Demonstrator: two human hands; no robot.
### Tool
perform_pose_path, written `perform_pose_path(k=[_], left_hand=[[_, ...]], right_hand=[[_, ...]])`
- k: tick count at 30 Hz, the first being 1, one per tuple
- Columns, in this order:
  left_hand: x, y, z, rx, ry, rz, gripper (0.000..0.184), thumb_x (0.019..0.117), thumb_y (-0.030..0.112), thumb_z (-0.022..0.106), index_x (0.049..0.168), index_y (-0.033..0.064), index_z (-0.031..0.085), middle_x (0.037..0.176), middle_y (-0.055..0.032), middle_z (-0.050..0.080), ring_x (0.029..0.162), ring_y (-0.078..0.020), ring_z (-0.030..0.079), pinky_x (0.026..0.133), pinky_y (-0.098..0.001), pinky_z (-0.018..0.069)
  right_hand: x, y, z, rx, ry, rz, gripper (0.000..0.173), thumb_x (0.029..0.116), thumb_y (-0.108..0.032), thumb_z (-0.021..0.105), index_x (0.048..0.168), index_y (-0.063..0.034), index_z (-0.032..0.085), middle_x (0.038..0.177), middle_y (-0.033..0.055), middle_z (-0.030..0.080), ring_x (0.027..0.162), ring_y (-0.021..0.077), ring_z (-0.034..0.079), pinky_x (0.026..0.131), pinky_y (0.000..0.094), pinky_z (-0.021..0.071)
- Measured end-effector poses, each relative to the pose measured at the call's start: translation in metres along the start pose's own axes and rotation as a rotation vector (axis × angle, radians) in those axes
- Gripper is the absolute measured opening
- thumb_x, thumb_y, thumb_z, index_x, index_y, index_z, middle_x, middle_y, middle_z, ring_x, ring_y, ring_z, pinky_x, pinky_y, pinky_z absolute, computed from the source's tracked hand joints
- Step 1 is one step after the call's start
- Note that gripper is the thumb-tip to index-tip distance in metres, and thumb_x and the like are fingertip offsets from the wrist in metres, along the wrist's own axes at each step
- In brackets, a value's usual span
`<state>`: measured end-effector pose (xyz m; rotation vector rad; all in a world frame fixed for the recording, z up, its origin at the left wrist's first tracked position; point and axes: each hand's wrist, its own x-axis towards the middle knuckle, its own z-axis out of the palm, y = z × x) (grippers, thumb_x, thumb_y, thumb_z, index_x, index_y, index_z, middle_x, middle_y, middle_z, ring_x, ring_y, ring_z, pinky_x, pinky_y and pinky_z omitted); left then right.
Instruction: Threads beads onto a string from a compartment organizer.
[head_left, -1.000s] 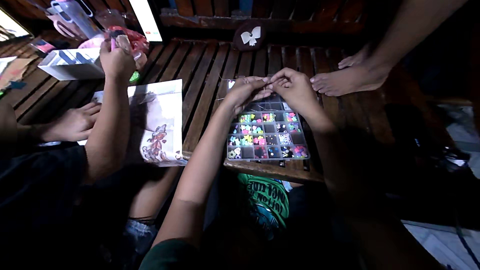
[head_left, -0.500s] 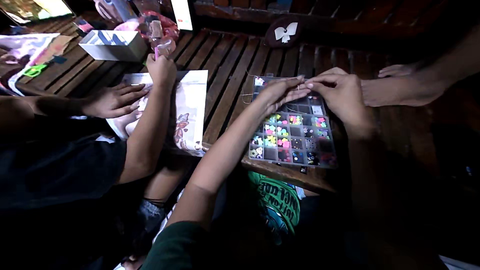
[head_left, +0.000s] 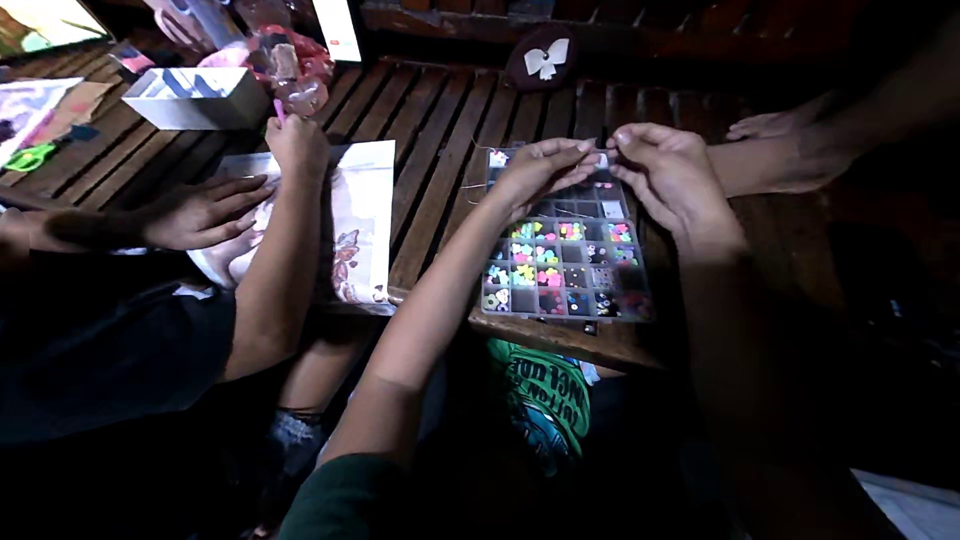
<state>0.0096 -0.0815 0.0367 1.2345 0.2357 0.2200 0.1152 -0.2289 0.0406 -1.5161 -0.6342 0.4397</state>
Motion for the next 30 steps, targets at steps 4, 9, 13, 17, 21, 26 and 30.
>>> perform_pose_path(k=[4, 9, 13, 17, 21, 26, 30], left_hand=[[0.001, -0.003, 0.003, 0.066, -0.021, 0.082, 0.013, 0.1047, 0.007, 0.055, 0.109, -0.0018, 0.065, 0.092, -0.0038, 0.069, 0.081, -0.0070, 0.067, 0.079, -0.0233, 0.0581], [-0.001, -0.005, 0.005, 0.087, -0.062, 0.149, 0.012, 0.1043, 0.006, 0.055, 0.105, -0.0012, 0.065, 0.089, -0.0027, 0.069, 0.081, -0.0074, 0.068, 0.080, -0.0245, 0.0582], [-0.001, -0.005, 0.006, 0.064, -0.055, 0.178, 0.012, 0.1048, 0.007, 0.055, 0.103, -0.0006, 0.064, 0.087, -0.0025, 0.068, 0.079, -0.0081, 0.067, 0.079, -0.0251, 0.0584], [0.001, -0.008, 0.006, 0.140, -0.031, 0.315, 0.010, 0.1035, 0.006, 0.057, 0.101, -0.0009, 0.064, 0.083, -0.0015, 0.069, 0.075, -0.0067, 0.067, 0.073, -0.0237, 0.0581], [0.002, -0.009, 0.006, 0.228, 0.008, 0.443, 0.007, 0.1010, 0.003, 0.060, 0.099, -0.0016, 0.065, 0.081, -0.0005, 0.069, 0.073, -0.0055, 0.067, 0.071, -0.0240, 0.0585], [0.002, -0.010, 0.006, 0.257, -0.011, 0.477, 0.006, 0.0995, 0.002, 0.062, 0.099, -0.0026, 0.066, 0.084, -0.0009, 0.068, 0.074, -0.0055, 0.067, 0.072, -0.0244, 0.0589], [0.003, -0.011, 0.005, 0.267, -0.025, 0.506, 0.007, 0.0991, 0.001, 0.061, 0.099, -0.0028, 0.066, 0.083, -0.0011, 0.068, 0.074, -0.0058, 0.067, 0.071, -0.0244, 0.0585]], right_hand=[[0.001, 0.004, 0.001, 0.259, -0.102, 0.097, 0.018, 0.1093, -0.015, 0.046, 0.109, -0.0096, 0.063, 0.094, -0.0040, 0.065, 0.084, 0.0069, 0.065, 0.081, 0.0256, 0.0569], [0.001, 0.005, 0.004, 0.329, -0.126, 0.075, 0.020, 0.1104, -0.016, 0.042, 0.109, -0.0104, 0.061, 0.091, -0.0037, 0.066, 0.082, 0.0077, 0.066, 0.081, 0.0272, 0.0580], [0.002, 0.006, 0.006, 0.308, -0.136, 0.007, 0.019, 0.1096, -0.013, 0.043, 0.109, -0.0093, 0.061, 0.092, -0.0040, 0.066, 0.082, 0.0063, 0.066, 0.081, 0.0255, 0.0582], [0.003, 0.008, 0.006, 0.238, -0.128, -0.117, 0.015, 0.1069, -0.006, 0.048, 0.105, -0.0083, 0.063, 0.094, -0.0042, 0.069, 0.086, 0.0055, 0.068, 0.086, 0.0248, 0.0587], [0.004, 0.009, 0.005, 0.189, -0.132, -0.190, 0.016, 0.1064, -0.005, 0.048, 0.104, -0.0090, 0.063, 0.098, -0.0044, 0.070, 0.090, 0.0059, 0.069, 0.088, 0.0259, 0.0593], [0.005, 0.009, 0.003, 0.164, -0.118, -0.205, 0.015, 0.1057, -0.005, 0.049, 0.104, -0.0098, 0.064, 0.097, -0.0056, 0.069, 0.089, 0.0049, 0.069, 0.087, 0.0245, 0.0593], [0.004, 0.006, 0.005, 0.160, -0.090, -0.194, 0.016, 0.1052, -0.002, 0.050, 0.102, -0.0100, 0.063, 0.094, -0.0063, 0.070, 0.087, 0.0047, 0.070, 0.084, 0.0242, 0.0601]])
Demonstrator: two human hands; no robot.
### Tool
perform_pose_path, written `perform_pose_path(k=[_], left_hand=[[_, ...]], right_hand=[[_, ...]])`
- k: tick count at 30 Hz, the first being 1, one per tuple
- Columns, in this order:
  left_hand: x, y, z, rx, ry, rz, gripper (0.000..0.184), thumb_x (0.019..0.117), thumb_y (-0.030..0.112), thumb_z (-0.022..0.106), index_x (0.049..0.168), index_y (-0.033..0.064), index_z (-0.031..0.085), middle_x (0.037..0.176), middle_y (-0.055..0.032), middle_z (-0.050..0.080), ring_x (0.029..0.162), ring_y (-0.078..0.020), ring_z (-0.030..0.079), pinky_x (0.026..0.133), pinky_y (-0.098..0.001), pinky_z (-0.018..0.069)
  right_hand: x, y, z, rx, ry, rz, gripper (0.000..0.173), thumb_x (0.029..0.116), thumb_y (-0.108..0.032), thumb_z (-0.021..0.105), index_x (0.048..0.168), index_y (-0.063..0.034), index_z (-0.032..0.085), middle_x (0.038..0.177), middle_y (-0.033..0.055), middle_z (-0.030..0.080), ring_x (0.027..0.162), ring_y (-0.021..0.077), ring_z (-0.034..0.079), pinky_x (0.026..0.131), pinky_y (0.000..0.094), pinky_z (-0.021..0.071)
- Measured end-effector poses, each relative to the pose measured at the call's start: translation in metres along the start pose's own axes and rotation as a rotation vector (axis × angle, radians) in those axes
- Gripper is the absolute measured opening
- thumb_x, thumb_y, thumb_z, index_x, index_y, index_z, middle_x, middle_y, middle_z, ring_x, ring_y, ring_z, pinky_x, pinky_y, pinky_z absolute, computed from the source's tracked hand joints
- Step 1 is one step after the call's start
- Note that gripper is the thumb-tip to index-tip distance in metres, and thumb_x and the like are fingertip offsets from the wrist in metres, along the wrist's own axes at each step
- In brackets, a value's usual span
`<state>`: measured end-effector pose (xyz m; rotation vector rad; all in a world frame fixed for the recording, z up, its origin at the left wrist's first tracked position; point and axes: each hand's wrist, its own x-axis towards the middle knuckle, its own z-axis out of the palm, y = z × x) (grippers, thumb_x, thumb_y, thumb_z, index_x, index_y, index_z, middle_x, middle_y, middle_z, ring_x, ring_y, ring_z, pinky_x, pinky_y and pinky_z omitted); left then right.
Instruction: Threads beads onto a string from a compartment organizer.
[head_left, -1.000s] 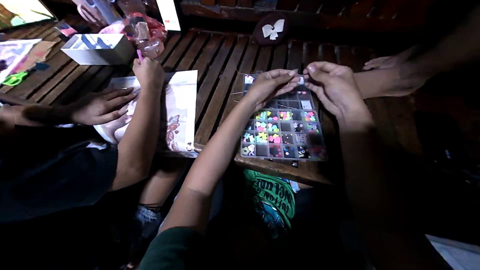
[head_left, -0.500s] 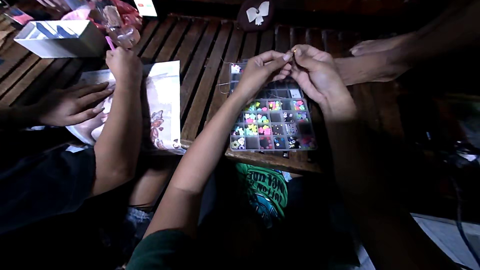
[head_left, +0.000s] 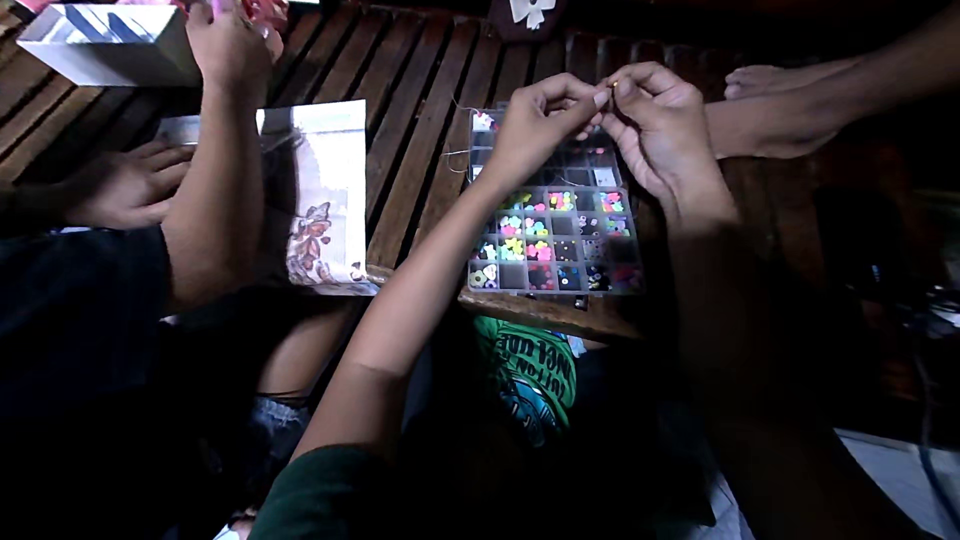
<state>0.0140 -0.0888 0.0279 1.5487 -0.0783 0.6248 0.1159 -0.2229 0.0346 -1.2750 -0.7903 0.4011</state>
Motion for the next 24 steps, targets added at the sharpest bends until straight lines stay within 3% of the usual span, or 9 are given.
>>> perform_pose_path(k=[24], left_hand=[[0.0012, -0.0015, -0.0003, -0.008, 0.014, -0.045, 0.005, 0.0988, 0.000, 0.062, 0.099, -0.0031, 0.066, 0.082, -0.0017, 0.068, 0.072, -0.0060, 0.067, 0.071, -0.0243, 0.0589]], right_hand=[[0.0002, -0.0008, 0.0011, -0.025, 0.023, 0.027, 0.012, 0.1023, -0.001, 0.056, 0.100, -0.0087, 0.065, 0.094, -0.0053, 0.070, 0.088, 0.0046, 0.070, 0.086, 0.0237, 0.0598]])
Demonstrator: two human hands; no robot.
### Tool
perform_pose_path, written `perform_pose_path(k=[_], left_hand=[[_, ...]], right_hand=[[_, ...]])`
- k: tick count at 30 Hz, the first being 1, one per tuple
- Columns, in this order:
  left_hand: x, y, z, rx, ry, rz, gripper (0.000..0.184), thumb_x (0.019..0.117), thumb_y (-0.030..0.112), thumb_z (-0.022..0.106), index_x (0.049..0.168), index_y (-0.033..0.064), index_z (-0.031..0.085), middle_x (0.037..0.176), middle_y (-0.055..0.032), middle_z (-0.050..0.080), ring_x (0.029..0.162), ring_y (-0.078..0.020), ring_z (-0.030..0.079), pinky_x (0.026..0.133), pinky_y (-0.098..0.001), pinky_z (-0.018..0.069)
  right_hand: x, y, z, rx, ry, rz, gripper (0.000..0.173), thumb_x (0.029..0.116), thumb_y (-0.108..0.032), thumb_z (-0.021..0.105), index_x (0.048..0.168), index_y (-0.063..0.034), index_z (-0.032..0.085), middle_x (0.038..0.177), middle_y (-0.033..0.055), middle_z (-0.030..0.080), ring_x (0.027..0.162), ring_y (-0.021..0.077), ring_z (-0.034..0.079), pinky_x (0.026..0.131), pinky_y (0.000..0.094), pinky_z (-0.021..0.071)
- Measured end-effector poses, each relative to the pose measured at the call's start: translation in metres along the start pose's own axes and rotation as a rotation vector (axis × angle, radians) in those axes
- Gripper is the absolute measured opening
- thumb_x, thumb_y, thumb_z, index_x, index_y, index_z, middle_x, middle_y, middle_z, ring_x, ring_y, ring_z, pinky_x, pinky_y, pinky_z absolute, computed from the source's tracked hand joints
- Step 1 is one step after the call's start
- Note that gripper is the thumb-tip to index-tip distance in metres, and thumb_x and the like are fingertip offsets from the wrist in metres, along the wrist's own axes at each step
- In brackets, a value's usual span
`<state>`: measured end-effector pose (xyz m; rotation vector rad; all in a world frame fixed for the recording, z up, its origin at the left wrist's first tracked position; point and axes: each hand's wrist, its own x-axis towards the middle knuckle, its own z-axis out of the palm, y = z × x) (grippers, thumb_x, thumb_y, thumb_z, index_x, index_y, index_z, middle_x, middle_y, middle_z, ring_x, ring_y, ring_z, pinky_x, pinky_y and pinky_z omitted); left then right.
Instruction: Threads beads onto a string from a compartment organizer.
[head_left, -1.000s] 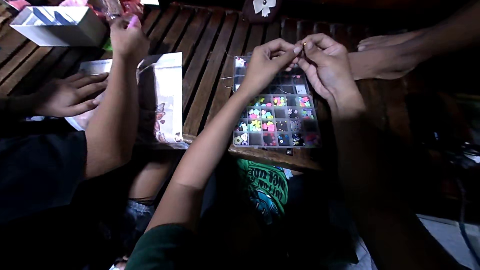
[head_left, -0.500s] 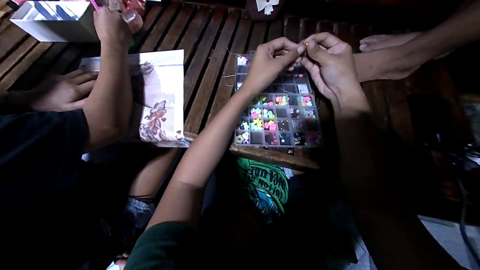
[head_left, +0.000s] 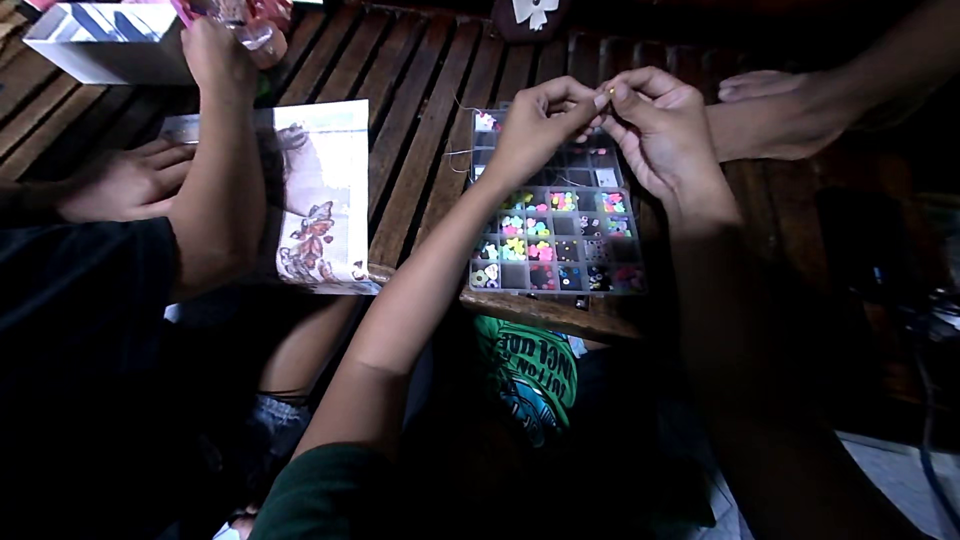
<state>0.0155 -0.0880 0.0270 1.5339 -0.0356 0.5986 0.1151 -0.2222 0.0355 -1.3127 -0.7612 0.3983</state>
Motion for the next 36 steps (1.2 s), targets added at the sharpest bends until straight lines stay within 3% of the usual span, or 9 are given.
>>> perform_pose_path(k=[11, 18, 27, 32, 36], left_hand=[[-0.0002, 0.0001, 0.0018, -0.099, 0.034, -0.123, 0.008, 0.0997, 0.001, 0.062, 0.103, -0.0046, 0.067, 0.085, -0.0033, 0.070, 0.076, -0.0059, 0.068, 0.075, -0.0228, 0.0589], [0.0002, 0.0042, 0.0024, -0.222, 0.045, -0.182, 0.010, 0.1020, 0.002, 0.058, 0.105, -0.0037, 0.066, 0.087, -0.0029, 0.069, 0.078, -0.0063, 0.068, 0.077, -0.0226, 0.0583], [-0.0016, 0.0040, 0.0009, -0.159, -0.002, -0.171, 0.008, 0.1010, -0.001, 0.058, 0.103, -0.0035, 0.066, 0.085, -0.0017, 0.069, 0.077, -0.0057, 0.068, 0.077, -0.0227, 0.0586], [-0.0021, 0.0019, -0.0014, -0.084, -0.026, -0.093, 0.014, 0.1015, 0.001, 0.059, 0.112, -0.0049, 0.066, 0.088, -0.0018, 0.070, 0.077, -0.0055, 0.067, 0.075, -0.0226, 0.0582], [-0.0011, 0.0029, -0.0039, -0.024, -0.058, -0.088, 0.012, 0.1025, 0.003, 0.057, 0.109, -0.0037, 0.065, 0.089, -0.0015, 0.069, 0.080, -0.0060, 0.067, 0.077, -0.0241, 0.0588]], right_hand=[[-0.0019, -0.0014, 0.0021, -0.152, -0.015, -0.080, 0.011, 0.1023, -0.006, 0.058, 0.108, -0.0060, 0.067, 0.097, -0.0071, 0.070, 0.089, 0.0016, 0.068, 0.088, 0.0229, 0.0576], [-0.0038, -0.0061, 0.0036, -0.062, -0.052, -0.084, 0.017, 0.1042, -0.006, 0.054, 0.116, -0.0046, 0.067, 0.100, -0.0057, 0.070, 0.092, 0.0035, 0.068, 0.089, 0.0238, 0.0574], [-0.0049, -0.0063, 0.0032, -0.049, -0.046, -0.073, 0.006, 0.0995, -0.005, 0.062, 0.101, -0.0083, 0.067, 0.092, -0.0073, 0.069, 0.085, 0.0022, 0.068, 0.085, 0.0234, 0.0582], [-0.0051, -0.0055, 0.0052, -0.085, 0.011, -0.081, 0.004, 0.1002, -0.007, 0.062, 0.103, -0.0070, 0.065, 0.093, -0.0057, 0.069, 0.084, 0.0029, 0.068, 0.082, 0.0233, 0.0592], [-0.0046, -0.0032, 0.0075, -0.197, 0.054, -0.129, 0.006, 0.1014, -0.009, 0.060, 0.105, -0.0052, 0.064, 0.096, -0.0056, 0.066, 0.079, -0.0002, 0.063, 0.074, 0.0194, 0.0560]])
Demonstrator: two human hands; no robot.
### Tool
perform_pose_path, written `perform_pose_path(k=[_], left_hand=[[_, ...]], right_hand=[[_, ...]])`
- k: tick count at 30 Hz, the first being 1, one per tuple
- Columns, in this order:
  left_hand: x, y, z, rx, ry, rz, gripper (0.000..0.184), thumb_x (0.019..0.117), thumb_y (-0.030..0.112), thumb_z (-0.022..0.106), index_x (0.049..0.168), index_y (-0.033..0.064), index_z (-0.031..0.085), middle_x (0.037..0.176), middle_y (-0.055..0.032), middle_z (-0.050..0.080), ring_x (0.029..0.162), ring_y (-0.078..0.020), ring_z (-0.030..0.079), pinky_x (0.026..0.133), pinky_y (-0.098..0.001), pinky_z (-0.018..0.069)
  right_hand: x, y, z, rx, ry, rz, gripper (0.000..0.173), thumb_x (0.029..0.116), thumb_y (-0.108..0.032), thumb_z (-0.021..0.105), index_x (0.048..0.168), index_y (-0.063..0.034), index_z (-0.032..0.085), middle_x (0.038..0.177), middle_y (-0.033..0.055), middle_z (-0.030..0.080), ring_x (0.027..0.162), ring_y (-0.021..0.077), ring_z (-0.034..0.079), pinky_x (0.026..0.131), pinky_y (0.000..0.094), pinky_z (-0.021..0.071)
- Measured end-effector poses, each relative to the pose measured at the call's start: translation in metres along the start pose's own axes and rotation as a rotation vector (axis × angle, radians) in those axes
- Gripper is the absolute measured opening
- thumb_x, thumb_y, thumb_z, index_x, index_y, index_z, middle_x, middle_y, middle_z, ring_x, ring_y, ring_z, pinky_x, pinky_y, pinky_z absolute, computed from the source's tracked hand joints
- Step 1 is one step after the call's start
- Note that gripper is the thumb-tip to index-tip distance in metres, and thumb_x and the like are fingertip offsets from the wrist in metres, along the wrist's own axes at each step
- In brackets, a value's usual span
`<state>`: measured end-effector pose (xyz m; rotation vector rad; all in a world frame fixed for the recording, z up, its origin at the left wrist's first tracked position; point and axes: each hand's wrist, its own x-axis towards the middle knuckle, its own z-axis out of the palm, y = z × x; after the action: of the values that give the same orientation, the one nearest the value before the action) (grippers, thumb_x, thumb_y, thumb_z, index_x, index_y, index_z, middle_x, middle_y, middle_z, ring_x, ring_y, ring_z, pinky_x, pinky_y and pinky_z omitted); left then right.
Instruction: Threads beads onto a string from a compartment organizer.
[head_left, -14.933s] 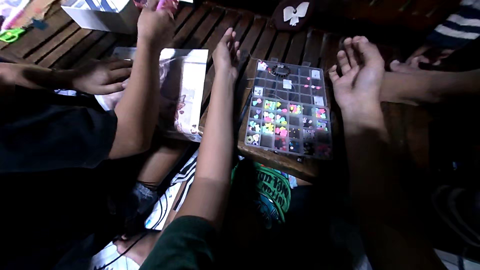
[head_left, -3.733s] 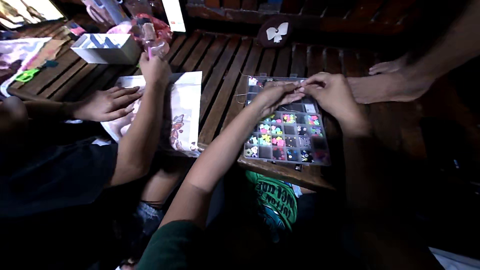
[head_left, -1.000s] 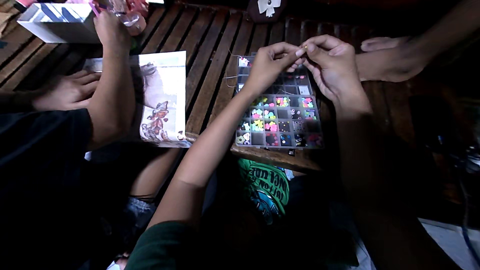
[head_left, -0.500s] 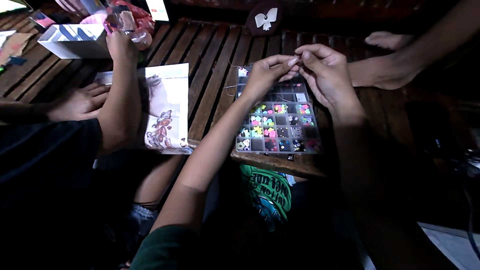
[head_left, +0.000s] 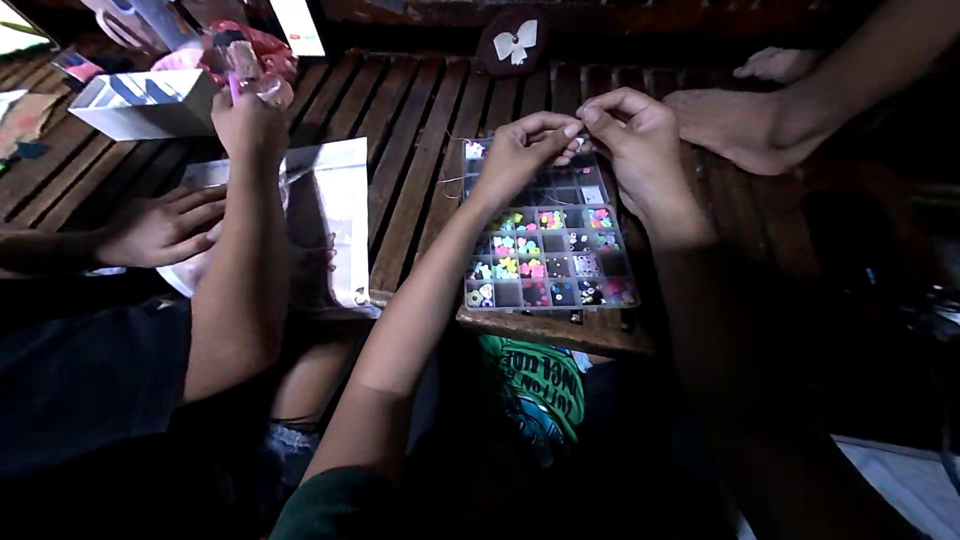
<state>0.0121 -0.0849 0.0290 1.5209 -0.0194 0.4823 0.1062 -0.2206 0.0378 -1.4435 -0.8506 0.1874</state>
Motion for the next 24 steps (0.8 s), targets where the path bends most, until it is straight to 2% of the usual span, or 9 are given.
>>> perform_pose_path(k=[6, 11, 14, 19, 22, 24], left_hand=[[0.001, 0.004, -0.015, 0.180, -0.068, 0.022, 0.012, 0.1019, 0.005, 0.059, 0.108, -0.0028, 0.067, 0.093, -0.0016, 0.069, 0.084, -0.0048, 0.067, 0.081, -0.0242, 0.0582], [0.002, 0.006, -0.028, 0.226, -0.043, -0.041, 0.014, 0.1031, 0.008, 0.057, 0.107, -0.0012, 0.067, 0.093, -0.0010, 0.068, 0.080, -0.0027, 0.063, 0.077, -0.0213, 0.0534], [0.003, 0.009, -0.032, 0.192, 0.001, -0.125, 0.016, 0.1050, 0.010, 0.055, 0.109, -0.0010, 0.067, 0.095, -0.0021, 0.068, 0.083, -0.0045, 0.064, 0.079, -0.0230, 0.0551], [0.002, 0.008, -0.032, 0.160, 0.023, -0.152, 0.017, 0.1045, 0.008, 0.055, 0.111, -0.0034, 0.066, 0.099, -0.0056, 0.069, 0.087, -0.0072, 0.067, 0.083, -0.0252, 0.0565], [0.001, 0.007, -0.031, 0.151, 0.005, -0.133, 0.017, 0.1036, 0.006, 0.056, 0.110, -0.0055, 0.067, 0.099, -0.0075, 0.070, 0.086, -0.0076, 0.065, 0.081, -0.0254, 0.0556], [0.001, 0.008, -0.029, 0.144, -0.012, -0.139, 0.017, 0.1034, 0.004, 0.056, 0.111, -0.0067, 0.066, 0.101, -0.0091, 0.069, 0.086, -0.0080, 0.064, 0.081, -0.0254, 0.0547]], right_hand=[[0.002, -0.005, -0.005, 0.160, 0.097, 0.062, 0.010, 0.1093, -0.010, 0.044, 0.109, -0.0070, 0.054, 0.097, -0.0022, 0.068, 0.081, 0.0059, 0.069, 0.076, 0.0238, 0.0591], [0.007, -0.008, -0.015, 0.273, 0.228, 0.053, 0.015, 0.1115, -0.014, 0.038, 0.109, -0.0091, 0.052, 0.096, -0.0030, 0.066, 0.084, 0.0081, 0.068, 0.080, 0.0264, 0.0593], [0.009, -0.007, -0.019, 0.329, 0.305, 0.046, 0.014, 0.1115, -0.015, 0.039, 0.110, -0.0083, 0.052, 0.096, -0.0020, 0.065, 0.084, 0.0092, 0.068, 0.081, 0.0275, 0.0593], [0.010, -0.004, -0.031, 0.383, 0.410, 0.048, 0.011, 0.1110, -0.014, 0.041, 0.111, -0.0093, 0.051, 0.095, -0.0033, 0.065, 0.085, 0.0082, 0.068, 0.082, 0.0261, 0.0587], [0.003, -0.002, -0.037, 0.348, 0.350, 0.043, 0.011, 0.1114, -0.017, 0.041, 0.113, -0.0144, 0.051, 0.099, -0.0075, 0.066, 0.090, 0.0062, 0.068, 0.086, 0.0255, 0.0580], [0.009, -0.002, -0.034, 0.293, 0.348, 0.035, 0.010, 0.1106, -0.015, 0.042, 0.108, -0.0154, 0.052, 0.095, -0.0089, 0.066, 0.085, 0.0059, 0.068, 0.083, 0.0261, 0.0585]])
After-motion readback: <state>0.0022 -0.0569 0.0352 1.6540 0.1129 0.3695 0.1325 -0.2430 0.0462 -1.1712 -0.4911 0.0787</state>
